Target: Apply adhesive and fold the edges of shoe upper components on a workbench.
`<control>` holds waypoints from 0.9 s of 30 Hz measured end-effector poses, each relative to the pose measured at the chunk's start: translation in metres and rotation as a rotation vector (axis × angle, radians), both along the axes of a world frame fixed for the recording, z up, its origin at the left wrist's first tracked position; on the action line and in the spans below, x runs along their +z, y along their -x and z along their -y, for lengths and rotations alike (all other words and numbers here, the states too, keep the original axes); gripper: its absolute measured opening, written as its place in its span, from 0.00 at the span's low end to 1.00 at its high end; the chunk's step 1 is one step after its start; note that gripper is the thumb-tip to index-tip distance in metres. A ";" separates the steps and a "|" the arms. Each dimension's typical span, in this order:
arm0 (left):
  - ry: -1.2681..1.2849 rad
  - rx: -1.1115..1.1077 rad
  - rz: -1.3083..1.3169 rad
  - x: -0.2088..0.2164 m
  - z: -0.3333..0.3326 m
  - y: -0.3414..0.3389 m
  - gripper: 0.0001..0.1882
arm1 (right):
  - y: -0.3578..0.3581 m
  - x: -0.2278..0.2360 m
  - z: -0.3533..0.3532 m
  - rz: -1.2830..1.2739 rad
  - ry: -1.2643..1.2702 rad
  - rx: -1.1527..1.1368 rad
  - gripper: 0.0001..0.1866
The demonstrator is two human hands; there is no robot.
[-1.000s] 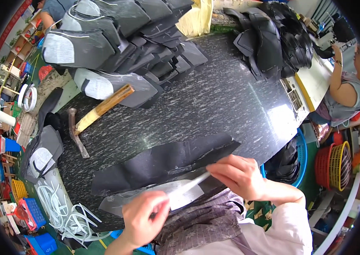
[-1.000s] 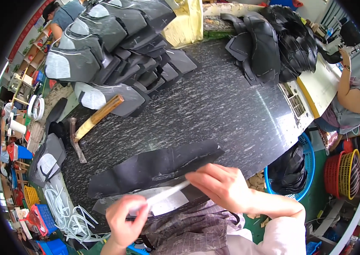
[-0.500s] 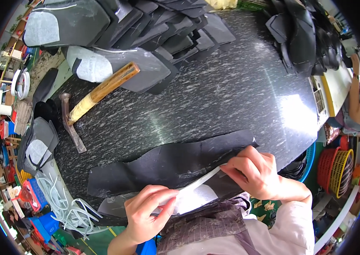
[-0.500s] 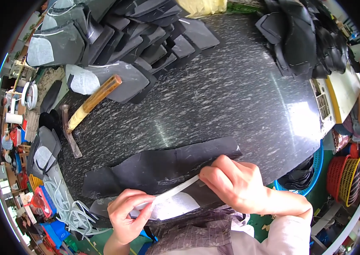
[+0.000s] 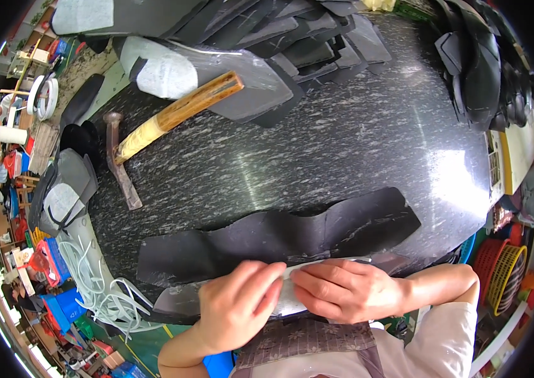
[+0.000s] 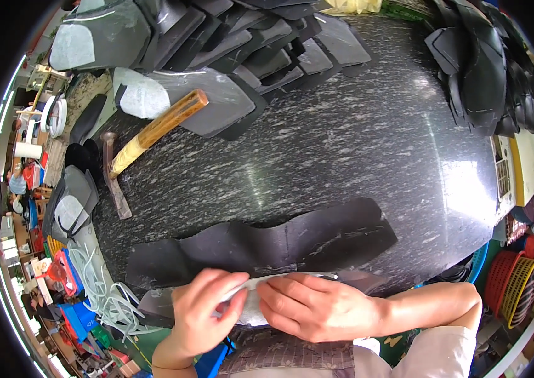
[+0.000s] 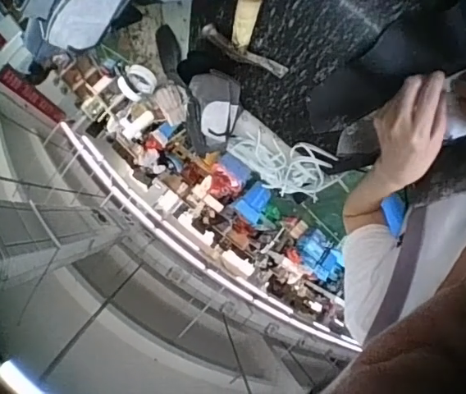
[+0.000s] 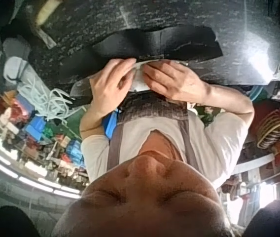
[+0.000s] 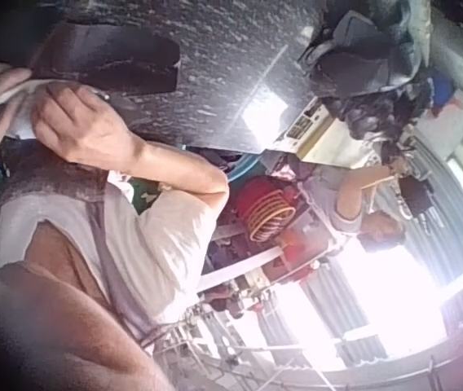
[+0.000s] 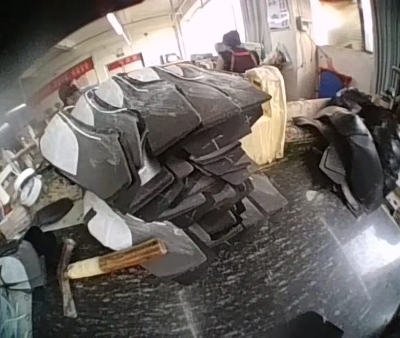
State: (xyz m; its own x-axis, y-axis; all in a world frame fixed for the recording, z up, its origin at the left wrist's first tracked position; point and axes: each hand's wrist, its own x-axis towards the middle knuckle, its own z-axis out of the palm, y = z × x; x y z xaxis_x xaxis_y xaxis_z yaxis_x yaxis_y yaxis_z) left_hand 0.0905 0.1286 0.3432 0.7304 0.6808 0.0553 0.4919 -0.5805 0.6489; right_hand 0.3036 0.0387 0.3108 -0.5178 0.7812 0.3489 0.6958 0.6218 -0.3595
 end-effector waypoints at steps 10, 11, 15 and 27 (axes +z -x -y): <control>0.156 0.258 0.177 -0.015 -0.001 0.043 0.08 | 0.009 0.009 -0.012 0.106 -0.005 0.010 0.22; 0.155 0.262 0.181 -0.016 -0.002 0.043 0.08 | 0.011 0.012 -0.013 0.127 0.062 0.003 0.25; 0.061 0.186 0.115 -0.017 -0.006 0.043 0.11 | 0.021 0.018 -0.023 0.032 0.119 0.036 0.30; -0.048 0.304 0.152 -0.013 -0.008 0.071 0.09 | 0.044 0.023 -0.044 0.075 0.083 0.101 0.31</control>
State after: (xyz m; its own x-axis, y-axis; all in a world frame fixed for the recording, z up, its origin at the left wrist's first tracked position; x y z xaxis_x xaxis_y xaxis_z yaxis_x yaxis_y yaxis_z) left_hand 0.0194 0.1361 0.3300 0.4752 0.8602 0.1853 0.5471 -0.4537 0.7034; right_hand 0.2592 0.0831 0.3340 -0.6169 0.7487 0.2425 0.6583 0.6598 -0.3625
